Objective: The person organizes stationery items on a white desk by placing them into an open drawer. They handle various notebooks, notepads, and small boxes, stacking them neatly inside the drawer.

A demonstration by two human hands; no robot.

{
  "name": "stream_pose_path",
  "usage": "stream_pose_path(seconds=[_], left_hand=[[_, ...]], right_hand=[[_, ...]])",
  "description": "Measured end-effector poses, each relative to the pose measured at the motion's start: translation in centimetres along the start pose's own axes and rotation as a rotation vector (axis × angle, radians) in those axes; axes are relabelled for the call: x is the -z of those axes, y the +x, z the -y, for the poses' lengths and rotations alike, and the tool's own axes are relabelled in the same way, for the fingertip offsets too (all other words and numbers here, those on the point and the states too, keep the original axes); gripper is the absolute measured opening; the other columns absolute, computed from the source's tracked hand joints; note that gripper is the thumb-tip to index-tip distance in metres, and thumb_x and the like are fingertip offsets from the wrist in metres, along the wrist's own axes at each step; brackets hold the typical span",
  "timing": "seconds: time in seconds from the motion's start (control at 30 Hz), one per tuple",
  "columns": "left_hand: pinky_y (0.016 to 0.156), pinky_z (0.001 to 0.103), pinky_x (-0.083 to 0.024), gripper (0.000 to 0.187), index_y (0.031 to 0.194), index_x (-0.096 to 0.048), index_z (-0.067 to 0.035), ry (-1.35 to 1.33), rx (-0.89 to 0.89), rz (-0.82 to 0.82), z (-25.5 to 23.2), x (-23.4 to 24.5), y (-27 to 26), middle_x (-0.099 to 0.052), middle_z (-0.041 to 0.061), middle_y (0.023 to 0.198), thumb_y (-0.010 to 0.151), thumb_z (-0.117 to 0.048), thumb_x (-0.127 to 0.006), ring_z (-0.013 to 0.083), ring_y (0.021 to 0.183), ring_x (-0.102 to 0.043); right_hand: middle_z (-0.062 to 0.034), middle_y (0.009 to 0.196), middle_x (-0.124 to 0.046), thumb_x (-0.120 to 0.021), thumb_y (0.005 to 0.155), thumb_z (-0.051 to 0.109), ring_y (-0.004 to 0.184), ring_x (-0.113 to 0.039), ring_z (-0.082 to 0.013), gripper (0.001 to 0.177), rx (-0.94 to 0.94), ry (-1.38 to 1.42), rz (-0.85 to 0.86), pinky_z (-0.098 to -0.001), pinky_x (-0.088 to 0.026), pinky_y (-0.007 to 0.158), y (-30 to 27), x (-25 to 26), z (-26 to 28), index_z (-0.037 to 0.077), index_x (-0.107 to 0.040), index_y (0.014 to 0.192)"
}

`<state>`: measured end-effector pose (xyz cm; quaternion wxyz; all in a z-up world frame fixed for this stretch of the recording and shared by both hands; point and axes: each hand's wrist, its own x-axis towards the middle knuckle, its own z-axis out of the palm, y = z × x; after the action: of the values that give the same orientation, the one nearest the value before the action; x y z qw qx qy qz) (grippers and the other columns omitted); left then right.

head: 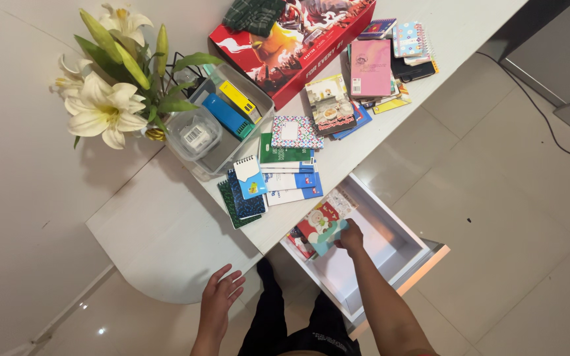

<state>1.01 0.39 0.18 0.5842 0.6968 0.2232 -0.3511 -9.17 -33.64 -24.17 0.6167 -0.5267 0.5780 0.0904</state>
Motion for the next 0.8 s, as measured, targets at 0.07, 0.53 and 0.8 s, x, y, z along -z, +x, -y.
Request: stream_pose_path(seconds=[0.07,0.53,0.8], left_hand=[[0.102,0.041,-0.053,0.047,0.144,-0.050,-0.002,0.011,-0.008,-0.007,0.0,0.0,0.3,-0.065,0.020,0.134,0.100,-0.018,-0.048,0.0297,0.122,-0.067],[0.102,0.042,-0.054,0.045,0.142,-0.053,-0.002,0.002,0.013,-0.037,2.6,2.2,3.0,-0.066,0.019,0.133,0.098,-0.010,-0.045,0.0302,0.121,-0.068],[0.105,0.042,-0.054,0.043,0.142,-0.053,-0.003,0.069,0.040,-0.059,2.4,2.6,3.0,-0.067,0.019,0.133,0.101,-0.011,-0.044,0.0292,0.123,-0.067]], right_hand=[[-0.0195,0.107,-0.074,-0.044,0.098,0.002,0.065,-0.074,-0.0274,0.041,0.017,0.005,0.007,-0.0357,-0.064,0.054,0.0,-0.8,-0.1,0.011,-0.057,0.136],[-0.0182,0.119,-0.069,-0.064,0.081,-0.007,0.088,-0.077,-0.0324,0.064,0.090,-0.212,0.035,-0.0399,-0.068,0.062,-0.4,-4.8,-0.5,0.010,-0.053,0.142],[-0.0230,0.126,-0.068,-0.057,0.084,0.002,0.112,-0.070,-0.0379,0.067,0.239,-0.549,0.087,-0.0447,-0.059,0.092,2.1,-6.1,-3.1,0.010,-0.046,0.150]])
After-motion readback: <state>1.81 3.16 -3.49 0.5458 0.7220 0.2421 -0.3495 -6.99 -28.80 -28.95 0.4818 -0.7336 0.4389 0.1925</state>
